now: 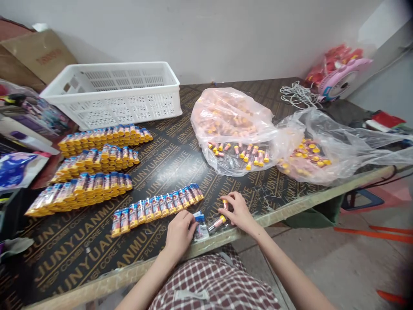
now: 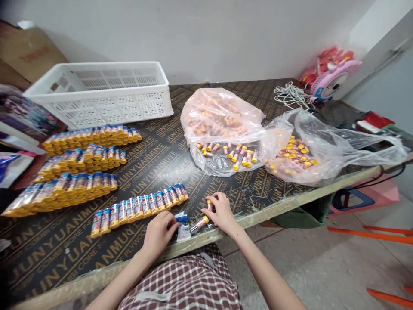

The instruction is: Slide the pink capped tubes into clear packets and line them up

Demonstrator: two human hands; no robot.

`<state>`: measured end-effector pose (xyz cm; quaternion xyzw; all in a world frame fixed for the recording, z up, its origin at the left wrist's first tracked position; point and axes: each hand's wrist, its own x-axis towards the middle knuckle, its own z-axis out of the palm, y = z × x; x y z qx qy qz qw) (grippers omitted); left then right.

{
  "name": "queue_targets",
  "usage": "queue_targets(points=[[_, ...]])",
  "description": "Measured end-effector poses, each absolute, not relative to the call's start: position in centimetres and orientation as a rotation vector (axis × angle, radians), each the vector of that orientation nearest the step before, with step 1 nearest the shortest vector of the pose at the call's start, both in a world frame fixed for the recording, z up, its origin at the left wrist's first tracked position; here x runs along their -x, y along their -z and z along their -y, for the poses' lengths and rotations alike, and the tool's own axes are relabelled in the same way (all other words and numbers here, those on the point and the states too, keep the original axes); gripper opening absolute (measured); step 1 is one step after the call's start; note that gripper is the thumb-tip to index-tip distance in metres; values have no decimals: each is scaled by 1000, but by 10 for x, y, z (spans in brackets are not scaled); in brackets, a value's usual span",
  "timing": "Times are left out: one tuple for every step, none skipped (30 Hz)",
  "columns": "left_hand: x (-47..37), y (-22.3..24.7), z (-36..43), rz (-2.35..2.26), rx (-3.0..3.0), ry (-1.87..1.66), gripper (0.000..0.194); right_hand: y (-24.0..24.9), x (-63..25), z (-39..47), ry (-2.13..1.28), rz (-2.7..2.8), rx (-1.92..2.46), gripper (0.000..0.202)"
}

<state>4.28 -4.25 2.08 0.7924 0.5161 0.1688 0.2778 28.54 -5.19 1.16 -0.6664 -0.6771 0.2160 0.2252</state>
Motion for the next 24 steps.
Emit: queue_targets(points=[[-42, -24, 42, -1367, -1992, -497, 13, -14, -286, 52, -598, 1924, 1801, 38], [-41, -27, 40, -1343, -1841, -548, 12, -17, -287, 52, -607, 1996, 1754, 42], [-40, -31, 38, -1311, -1681, -601, 13, -19, -287, 52, -622, 2079, 1700, 45], [-39, -34, 36, -1276, -1520, -659, 15, -20, -287, 53, -639, 2161, 1648, 44], [-39, -38, 33, -1244, -1367, -719, 17, -21, -286, 54, -653, 2233, 1608, 40], [-38, -41, 30, -1218, -1228, -775, 20, -20, -285, 55, -659, 2291, 1584, 32], [-38, -44, 26, -1198, -1105, -820, 22, -19, -284, 56, -656, 2331, 1573, 24], [-37, -47, 22, -1182, -996, -854, 27, -18, -283, 56, -652, 2359, 1565, 18], [-36, -49, 19, -1167, -903, -882, 33, -17, -282, 56, -653, 2371, 1553, 14], [-35, -51, 15, -1151, -822, -907, 38, -17, -282, 55, -659, 2363, 1538, 11], [-34, -53, 12, -1134, -749, -932, 41, -17, -282, 54, -675, 2337, 1518, 9], [-33, -54, 10, -1120, -678, -961, 39, -19, -282, 53, -701, 2288, 1502, 7], [-32, -55, 7, -1111, -611, -995, 36, -22, -282, 52, -746, 2216, 1494, 7], [-32, -56, 5, -1106, -549, -1029, 33, -27, -280, 50, -801, 2119, 1497, 9], [-32, -56, 3, -1102, -498, -1060, 31, -32, -278, 49, -857, 2005, 1509, 12], [-32, -56, 1, -1101, -455, -1084, 30, -37, -275, 48, -902, 1882, 1524, 15], [-33, -56, 0, -1099, -422, -1104, 31, -42, -270, 47, -919, 1756, 1538, 17], [-34, -56, -2, -1098, -397, -1118, 31, -47, -263, 46, -899, 1633, 1541, 19], [-35, -56, -3, -1099, -376, -1131, 32, -51, -256, 46, -851, 1525, 1523, 20], [-36, -56, -5, -1103, -356, -1144, 33, -53, -249, 46, -790, 1440, 1486, 20], [-37, -56, -6, -1107, -336, -1156, 34, -55, -242, 46, -734, 1385, 1439, 20], [-38, -56, -7, -1110, -317, -1168, 34, -57, -235, 46, -682, 1361, 1392, 20], [-39, -56, -8, -1112, -298, -1182, 35, -58, -229, 47, -635, 1368, 1351, 21], [-40, -56, -9, -1116, -279, -1199, 36, -58, -224, 48, -593, 1399, 1322, 23]])
